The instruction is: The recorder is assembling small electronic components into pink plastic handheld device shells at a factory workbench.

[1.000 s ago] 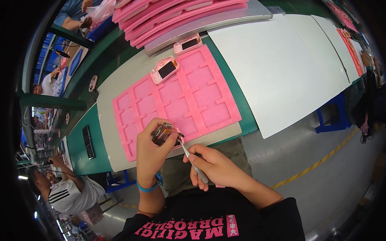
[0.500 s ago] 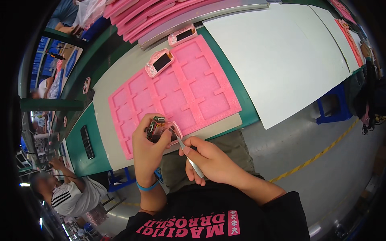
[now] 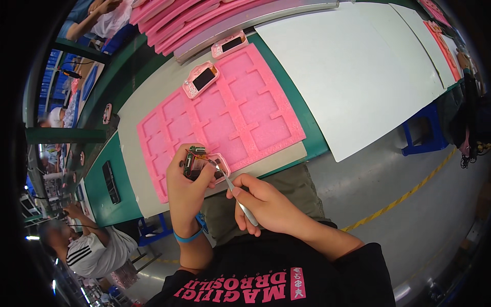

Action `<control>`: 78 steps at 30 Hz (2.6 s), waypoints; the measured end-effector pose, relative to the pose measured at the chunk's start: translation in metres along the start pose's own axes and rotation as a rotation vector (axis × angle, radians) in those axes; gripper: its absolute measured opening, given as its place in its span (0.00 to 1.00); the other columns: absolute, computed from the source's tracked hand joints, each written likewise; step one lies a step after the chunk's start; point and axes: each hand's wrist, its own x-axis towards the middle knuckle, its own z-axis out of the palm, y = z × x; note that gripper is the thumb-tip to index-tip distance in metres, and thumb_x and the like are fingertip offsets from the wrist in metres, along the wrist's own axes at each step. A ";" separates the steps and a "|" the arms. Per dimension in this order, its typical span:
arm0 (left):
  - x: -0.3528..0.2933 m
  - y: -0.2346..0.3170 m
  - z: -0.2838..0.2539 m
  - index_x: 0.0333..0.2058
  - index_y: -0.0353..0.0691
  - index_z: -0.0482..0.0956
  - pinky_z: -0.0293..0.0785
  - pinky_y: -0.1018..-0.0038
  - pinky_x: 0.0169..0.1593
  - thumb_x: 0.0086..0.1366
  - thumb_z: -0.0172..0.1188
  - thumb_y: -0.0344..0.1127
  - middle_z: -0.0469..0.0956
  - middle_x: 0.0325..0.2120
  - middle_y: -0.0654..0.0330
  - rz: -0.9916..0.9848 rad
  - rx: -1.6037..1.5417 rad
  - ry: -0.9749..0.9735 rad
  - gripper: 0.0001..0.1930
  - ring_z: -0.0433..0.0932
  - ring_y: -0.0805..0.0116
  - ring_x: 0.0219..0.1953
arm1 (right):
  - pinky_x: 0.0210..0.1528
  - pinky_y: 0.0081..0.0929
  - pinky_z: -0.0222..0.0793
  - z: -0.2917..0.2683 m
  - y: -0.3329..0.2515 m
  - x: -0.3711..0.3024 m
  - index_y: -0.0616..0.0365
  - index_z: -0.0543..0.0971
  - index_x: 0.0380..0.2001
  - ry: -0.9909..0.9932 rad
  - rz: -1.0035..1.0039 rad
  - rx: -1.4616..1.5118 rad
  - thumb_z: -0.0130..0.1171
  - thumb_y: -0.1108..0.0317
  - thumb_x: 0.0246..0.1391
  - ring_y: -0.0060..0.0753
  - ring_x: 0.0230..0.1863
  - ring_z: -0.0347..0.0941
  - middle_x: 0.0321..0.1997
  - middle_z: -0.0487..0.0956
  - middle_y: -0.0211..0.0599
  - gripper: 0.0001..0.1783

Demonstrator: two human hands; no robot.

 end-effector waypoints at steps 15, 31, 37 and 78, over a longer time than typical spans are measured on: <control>-0.002 -0.001 -0.004 0.48 0.35 0.80 0.75 0.79 0.27 0.65 0.66 0.23 0.85 0.32 0.60 -0.043 -0.031 0.020 0.13 0.75 0.76 0.25 | 0.13 0.22 0.54 0.000 0.009 -0.001 0.58 0.70 0.49 -0.023 -0.028 -0.007 0.42 0.64 0.83 0.25 0.09 0.61 0.18 0.79 0.40 0.10; -0.003 -0.002 -0.002 0.48 0.35 0.80 0.75 0.80 0.26 0.67 0.66 0.24 0.83 0.30 0.61 -0.029 -0.035 0.011 0.12 0.74 0.77 0.25 | 0.13 0.21 0.52 0.003 0.009 0.002 0.58 0.70 0.49 -0.014 -0.060 0.004 0.42 0.64 0.83 0.24 0.08 0.59 0.18 0.78 0.39 0.10; -0.016 0.007 -0.024 0.50 0.34 0.78 0.73 0.80 0.23 0.70 0.62 0.25 0.84 0.28 0.57 -0.196 -0.097 -0.053 0.11 0.75 0.76 0.22 | 0.17 0.20 0.55 -0.001 0.017 0.001 0.58 0.70 0.49 -0.035 -0.132 -0.022 0.44 0.67 0.82 0.21 0.12 0.61 0.17 0.76 0.34 0.08; -0.031 -0.018 -0.011 0.43 0.34 0.81 0.71 0.83 0.26 0.66 0.64 0.22 0.86 0.29 0.56 -0.028 -0.102 -0.074 0.08 0.75 0.76 0.22 | 0.23 0.22 0.58 0.000 0.027 -0.011 0.59 0.73 0.45 0.179 -0.394 -0.630 0.55 0.76 0.73 0.21 0.16 0.65 0.18 0.76 0.26 0.02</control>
